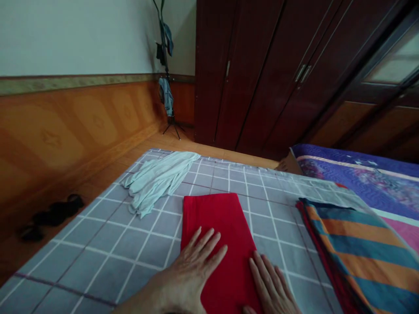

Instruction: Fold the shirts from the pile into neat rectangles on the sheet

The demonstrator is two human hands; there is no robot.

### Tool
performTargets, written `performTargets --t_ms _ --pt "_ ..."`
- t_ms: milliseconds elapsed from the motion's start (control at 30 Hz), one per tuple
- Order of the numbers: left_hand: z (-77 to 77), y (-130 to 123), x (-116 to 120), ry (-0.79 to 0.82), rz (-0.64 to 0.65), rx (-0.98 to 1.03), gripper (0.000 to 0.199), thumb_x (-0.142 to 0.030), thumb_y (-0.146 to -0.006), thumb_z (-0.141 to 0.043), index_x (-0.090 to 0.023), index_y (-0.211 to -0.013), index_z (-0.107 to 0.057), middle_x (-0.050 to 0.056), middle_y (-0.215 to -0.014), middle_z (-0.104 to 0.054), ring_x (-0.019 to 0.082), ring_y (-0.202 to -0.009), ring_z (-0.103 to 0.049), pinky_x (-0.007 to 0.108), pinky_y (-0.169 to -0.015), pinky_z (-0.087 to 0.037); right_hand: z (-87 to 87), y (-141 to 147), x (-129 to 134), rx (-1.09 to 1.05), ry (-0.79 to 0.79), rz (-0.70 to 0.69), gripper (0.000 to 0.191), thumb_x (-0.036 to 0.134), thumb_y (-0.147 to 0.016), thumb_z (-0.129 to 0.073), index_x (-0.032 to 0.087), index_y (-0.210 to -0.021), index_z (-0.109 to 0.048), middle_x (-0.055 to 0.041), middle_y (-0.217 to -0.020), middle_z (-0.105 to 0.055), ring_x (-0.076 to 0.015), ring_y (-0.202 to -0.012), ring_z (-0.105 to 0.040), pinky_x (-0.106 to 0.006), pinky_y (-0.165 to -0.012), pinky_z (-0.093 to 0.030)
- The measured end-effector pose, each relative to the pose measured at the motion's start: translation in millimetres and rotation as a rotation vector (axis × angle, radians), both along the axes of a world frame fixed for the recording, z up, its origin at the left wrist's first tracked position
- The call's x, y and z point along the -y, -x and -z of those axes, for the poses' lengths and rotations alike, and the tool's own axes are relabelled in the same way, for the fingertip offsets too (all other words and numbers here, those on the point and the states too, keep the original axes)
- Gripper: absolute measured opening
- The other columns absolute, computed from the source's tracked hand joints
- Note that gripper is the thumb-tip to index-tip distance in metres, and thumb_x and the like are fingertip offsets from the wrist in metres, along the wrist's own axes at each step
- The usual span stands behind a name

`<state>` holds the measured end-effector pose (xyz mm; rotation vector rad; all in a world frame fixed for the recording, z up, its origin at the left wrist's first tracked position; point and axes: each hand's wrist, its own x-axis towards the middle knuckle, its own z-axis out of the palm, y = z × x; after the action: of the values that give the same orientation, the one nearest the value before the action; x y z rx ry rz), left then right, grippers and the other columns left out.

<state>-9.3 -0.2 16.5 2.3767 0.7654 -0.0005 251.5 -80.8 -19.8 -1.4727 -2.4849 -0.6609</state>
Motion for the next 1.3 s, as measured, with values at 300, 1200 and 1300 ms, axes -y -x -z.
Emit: performTargets --t_ms 300,1200,1300 --pt "19.2 66.7 19.2 -0.077 -0.237 -0.096 0.129 -0.07 -0.053 -0.071 -0.027 -0.148 0.005 0.009 -0.155 0.006 0.039 -0.14 -0.002 0.059 -0.112 -0.004 4.9 -25.3 17.1 -0.137 0.082 0.063 0.088 0.05 -0.083 -0.05 0.01 -0.149 -0.007 -0.0176 -0.136 -0.048 -0.0324 -0.121 -0.05 -0.046 -0.088 -0.049" --pt "-0.6 -13.1 -187.0 0.023 -0.375 -0.112 0.033 -0.039 -0.063 -0.062 -0.016 -0.085 -0.063 0.0 -0.074 -0.065 0.017 -0.069 -0.059 0.023 -0.058 -0.039 -36.8 9.6 -8.5 -1.354 0.943 0.353 0.033 0.033 -0.076 -0.051 0.013 -0.1 -0.063 -0.0075 -0.08 -0.069 -0.02 -0.074 -0.064 -0.027 -0.062 -0.046" --pt "-3.0 -17.8 -186.4 0.032 -0.344 -0.135 0.022 -0.036 -0.061 -0.06 -0.017 -0.071 -0.061 -0.002 -0.067 -0.061 0.015 -0.066 -0.055 0.022 -0.057 -0.035 -34.3 7.3 -9.1 -1.444 0.984 0.352 0.035 0.031 -0.073 -0.052 0.013 -0.1 -0.064 -0.0077 -0.082 -0.07 -0.021 -0.077 -0.065 -0.027 -0.063 -0.048"
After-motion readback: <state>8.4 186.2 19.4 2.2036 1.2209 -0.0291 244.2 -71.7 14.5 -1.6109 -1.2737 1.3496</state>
